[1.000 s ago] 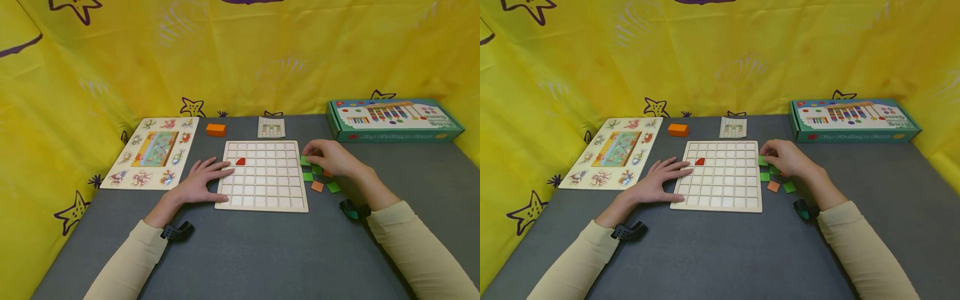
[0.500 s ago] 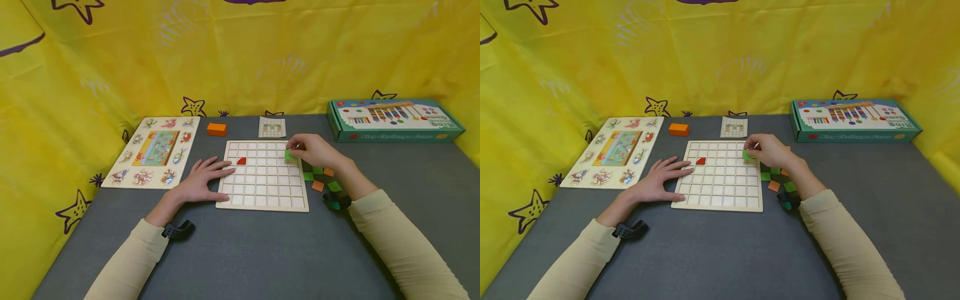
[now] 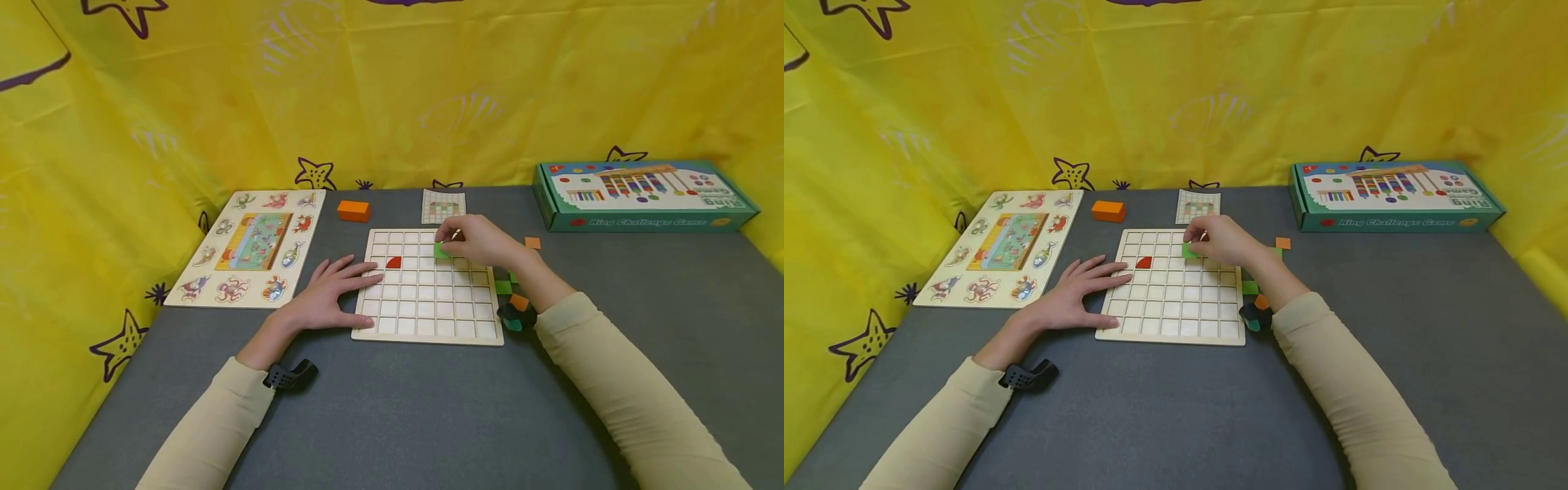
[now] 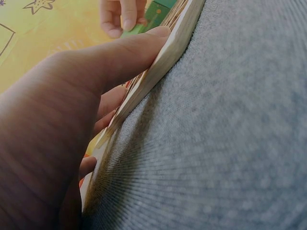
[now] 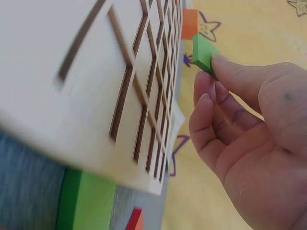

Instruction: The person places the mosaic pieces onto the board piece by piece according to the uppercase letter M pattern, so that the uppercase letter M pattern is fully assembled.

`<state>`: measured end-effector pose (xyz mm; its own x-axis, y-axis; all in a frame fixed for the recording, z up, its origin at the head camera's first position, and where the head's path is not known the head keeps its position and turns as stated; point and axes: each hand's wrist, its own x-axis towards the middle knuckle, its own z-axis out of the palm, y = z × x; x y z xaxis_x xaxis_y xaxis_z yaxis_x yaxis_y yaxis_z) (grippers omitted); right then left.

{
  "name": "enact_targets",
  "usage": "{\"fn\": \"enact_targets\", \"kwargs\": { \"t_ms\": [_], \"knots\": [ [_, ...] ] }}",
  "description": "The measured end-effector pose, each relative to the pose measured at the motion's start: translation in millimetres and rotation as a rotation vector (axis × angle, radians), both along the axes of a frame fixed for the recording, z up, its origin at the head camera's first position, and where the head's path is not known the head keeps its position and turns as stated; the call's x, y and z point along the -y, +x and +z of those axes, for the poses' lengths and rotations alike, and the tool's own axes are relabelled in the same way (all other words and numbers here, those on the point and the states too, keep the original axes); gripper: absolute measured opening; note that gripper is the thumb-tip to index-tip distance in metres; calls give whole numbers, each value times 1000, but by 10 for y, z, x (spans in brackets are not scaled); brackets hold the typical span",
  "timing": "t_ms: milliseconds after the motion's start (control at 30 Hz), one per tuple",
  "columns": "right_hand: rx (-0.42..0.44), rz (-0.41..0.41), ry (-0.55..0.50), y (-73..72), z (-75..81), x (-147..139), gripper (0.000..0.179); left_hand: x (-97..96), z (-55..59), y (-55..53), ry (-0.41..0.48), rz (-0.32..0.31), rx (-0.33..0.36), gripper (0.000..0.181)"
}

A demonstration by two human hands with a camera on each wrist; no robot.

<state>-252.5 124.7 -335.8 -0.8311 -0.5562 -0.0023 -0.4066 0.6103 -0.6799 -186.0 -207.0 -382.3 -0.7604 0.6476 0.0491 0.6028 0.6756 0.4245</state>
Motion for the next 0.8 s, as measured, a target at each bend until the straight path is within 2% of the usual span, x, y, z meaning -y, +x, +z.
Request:
{"fn": "enact_targets", "kwargs": {
  "t_ms": [300,567,800],
  "knots": [
    [-9,60,-26,-55,-4,269,9,5,-7,-1,-2,7,5,81],
    [20,85,12,-91,-42,465,8,0,2,0,-5,4,17,81],
    [13,107,31,-114,-83,537,6,0,2,2,-6,5,6,81]
  ]
}}
